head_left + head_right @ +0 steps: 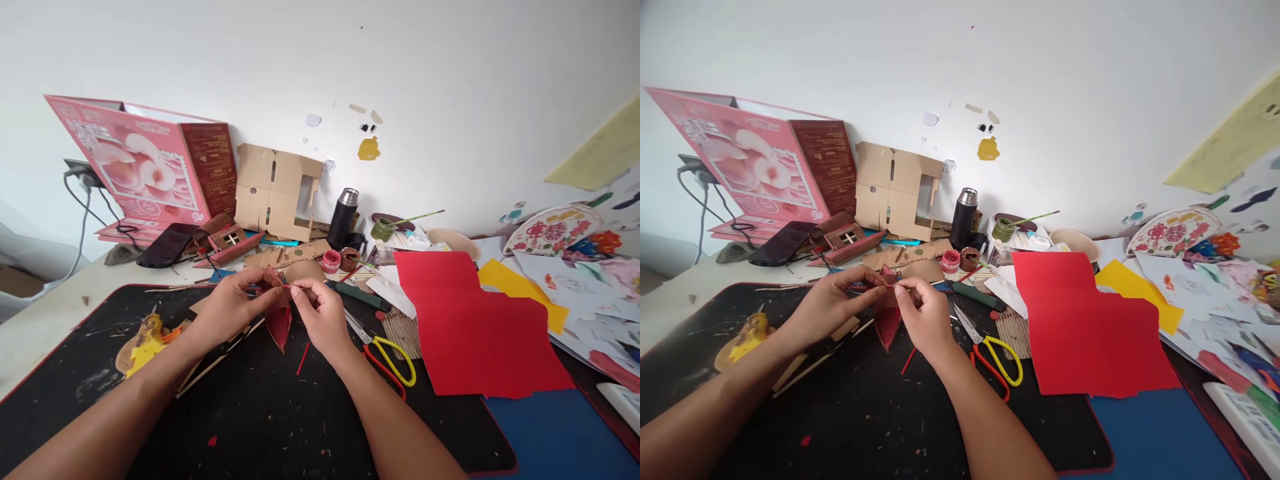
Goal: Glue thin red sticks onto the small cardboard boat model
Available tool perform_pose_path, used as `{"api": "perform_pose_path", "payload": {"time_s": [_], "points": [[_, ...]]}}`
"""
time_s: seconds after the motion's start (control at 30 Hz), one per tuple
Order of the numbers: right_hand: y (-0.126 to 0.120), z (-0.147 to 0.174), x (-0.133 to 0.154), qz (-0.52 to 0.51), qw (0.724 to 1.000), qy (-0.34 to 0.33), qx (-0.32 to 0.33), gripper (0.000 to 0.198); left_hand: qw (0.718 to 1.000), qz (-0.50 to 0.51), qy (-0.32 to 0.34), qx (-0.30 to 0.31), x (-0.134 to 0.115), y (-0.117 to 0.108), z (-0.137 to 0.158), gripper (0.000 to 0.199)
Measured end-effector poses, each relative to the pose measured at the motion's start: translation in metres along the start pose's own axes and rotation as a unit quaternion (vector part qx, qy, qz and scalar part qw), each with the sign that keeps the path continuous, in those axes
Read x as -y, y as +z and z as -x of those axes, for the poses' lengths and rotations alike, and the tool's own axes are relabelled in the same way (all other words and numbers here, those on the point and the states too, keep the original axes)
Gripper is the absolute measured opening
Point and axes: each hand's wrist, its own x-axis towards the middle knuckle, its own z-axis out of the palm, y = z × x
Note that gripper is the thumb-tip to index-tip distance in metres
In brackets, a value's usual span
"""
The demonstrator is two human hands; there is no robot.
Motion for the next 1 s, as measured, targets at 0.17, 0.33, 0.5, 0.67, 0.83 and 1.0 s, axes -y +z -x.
{"api": "perform_pose_path", "payload": {"time_s": [0.17, 0.33, 0.5, 0.67, 0.83, 1.0], "points": [[-0.0086, 0.0029, 0.0009, 0.017, 1.0, -0.006, 0.007, 0.029, 1.0, -0.016, -0.011, 0.003, 0.003, 0.0013, 0.0017, 0.031], [-0.0093, 0.0011, 0.0029, 0.029, 1.0, -0.005, 0.009, 0.027, 0.999, -0.051, 0.003, 0.0, 0.0022, 0.0049, 0.0045, 0.033], [-0.0091, 0.0023, 0.0024, 0.038, 0.999, -0.013, 0.013, 0.025, 0.997, -0.069, 0.032, -0.003, 0.0033, 0.0073, 0.0066, 0.028], [-0.0089, 0.0036, 0.0022, 0.056, 0.998, -0.022, 0.02, 0.022, 0.996, -0.074, 0.045, -0.001, 0.0022, 0.0072, 0.0074, 0.027], [-0.0083, 0.0043, 0.0029, 0.062, 0.998, -0.023, 0.021, 0.023, 0.996, -0.074, 0.042, 0.006, -0.001, 0.007, 0.0077, 0.027], [-0.0084, 0.0047, 0.004, 0.065, 0.997, -0.02, 0.022, 0.022, 0.996, -0.075, 0.049, 0.014, 0.0005, 0.0081, 0.0084, 0.025]]}}
